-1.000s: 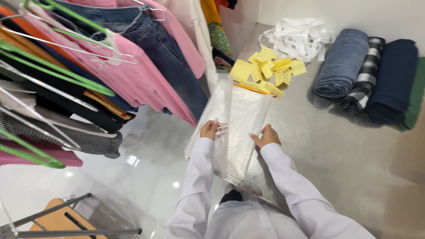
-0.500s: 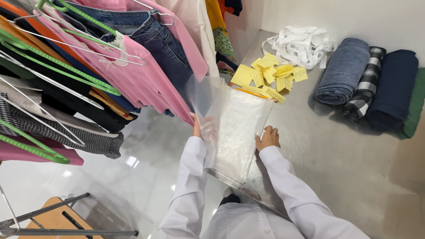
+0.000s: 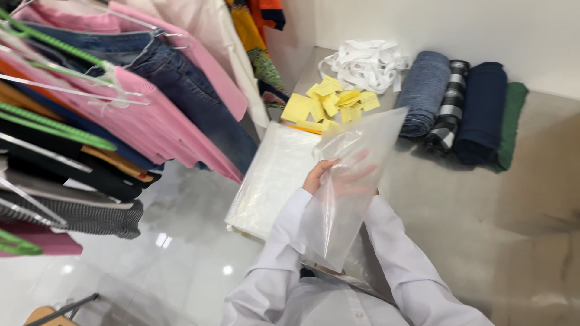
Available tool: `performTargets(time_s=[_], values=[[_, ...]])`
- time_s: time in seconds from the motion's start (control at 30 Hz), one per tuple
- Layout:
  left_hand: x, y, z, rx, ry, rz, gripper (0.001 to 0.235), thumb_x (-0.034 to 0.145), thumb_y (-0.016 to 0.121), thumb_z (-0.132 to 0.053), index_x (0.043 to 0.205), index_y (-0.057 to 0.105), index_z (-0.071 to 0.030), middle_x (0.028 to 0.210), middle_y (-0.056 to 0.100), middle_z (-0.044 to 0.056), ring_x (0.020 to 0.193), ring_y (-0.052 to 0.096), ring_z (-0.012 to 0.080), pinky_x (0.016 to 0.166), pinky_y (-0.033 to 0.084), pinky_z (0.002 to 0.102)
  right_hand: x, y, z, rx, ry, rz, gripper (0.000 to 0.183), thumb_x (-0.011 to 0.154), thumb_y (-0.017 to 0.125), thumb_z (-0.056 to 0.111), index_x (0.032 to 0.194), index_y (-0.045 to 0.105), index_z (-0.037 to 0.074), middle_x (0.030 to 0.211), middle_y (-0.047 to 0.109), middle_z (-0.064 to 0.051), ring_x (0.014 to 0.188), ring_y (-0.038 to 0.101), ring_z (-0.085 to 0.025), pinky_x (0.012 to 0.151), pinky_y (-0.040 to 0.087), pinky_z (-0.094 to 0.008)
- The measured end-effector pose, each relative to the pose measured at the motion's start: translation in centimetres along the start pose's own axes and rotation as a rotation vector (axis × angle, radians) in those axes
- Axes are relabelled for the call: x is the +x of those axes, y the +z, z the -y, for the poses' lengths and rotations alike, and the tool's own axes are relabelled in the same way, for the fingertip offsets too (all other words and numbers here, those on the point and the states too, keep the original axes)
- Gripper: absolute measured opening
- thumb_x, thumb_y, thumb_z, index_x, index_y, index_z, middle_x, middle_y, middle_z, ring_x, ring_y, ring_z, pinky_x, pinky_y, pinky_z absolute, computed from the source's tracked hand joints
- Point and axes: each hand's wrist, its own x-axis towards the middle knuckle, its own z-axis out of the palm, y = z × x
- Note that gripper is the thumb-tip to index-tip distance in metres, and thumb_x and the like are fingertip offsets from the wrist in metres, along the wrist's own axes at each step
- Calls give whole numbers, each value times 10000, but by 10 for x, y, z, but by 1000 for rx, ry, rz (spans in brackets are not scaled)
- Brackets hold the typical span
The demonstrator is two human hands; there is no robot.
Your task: The person writes on a yellow sticky note with a pencil and places it on a cardboard box tied with a white ribbon. Then, the person wraps a folded green garment in a clear plastic bag and places it into an open cardboard box.
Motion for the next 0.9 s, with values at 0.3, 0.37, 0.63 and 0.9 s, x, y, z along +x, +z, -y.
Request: performTargets(time_s=[0.3, 0.37, 0.63, 0.9], values=[[27, 76, 42, -260, -149, 316, 374, 1081, 447, -148, 1425, 540, -36, 1306, 642, 120, 1334, 513, 330, 1083, 271, 700, -25, -83, 35, 399, 241, 264, 901, 838, 546, 838, 1432, 416, 173, 1319, 549, -101, 1182, 539, -292, 1052, 418, -569], [21, 64, 29, -86, -80, 195, 350, 1063, 476, -165, 1373, 549, -20, 1280, 636, 103, 1310, 533, 278, 1073, 335, 624, -1, -105, 23, 421, 296, 308, 900, 844, 570, 811, 1462, 387, 183, 1321, 549, -116, 1175, 548, -316, 1027, 423, -594], [-7, -27, -56, 484, 248, -264, 321, 1003, 576, -226, 1191, 581, 34, 1189, 616, 40, 1225, 603, 95, 1038, 558, 355, 132, -210, -27, -32, -81, -145, 531, 779, 930, 342, 1210, 663, 185, 919, 719, -4, 772, 707, -166, 702, 605, -350], [-2, -173, -159, 2033, 85, -774, 371, 675, 890, -483, 926, 714, -275, 1036, 732, -63, 1066, 691, 213, 912, 577, 390, 56, -235, 46, -464, -258, -156, 178, 901, 805, 127, 992, 687, 28, 854, 734, -180, 724, 731, -257, 686, 618, -350]])
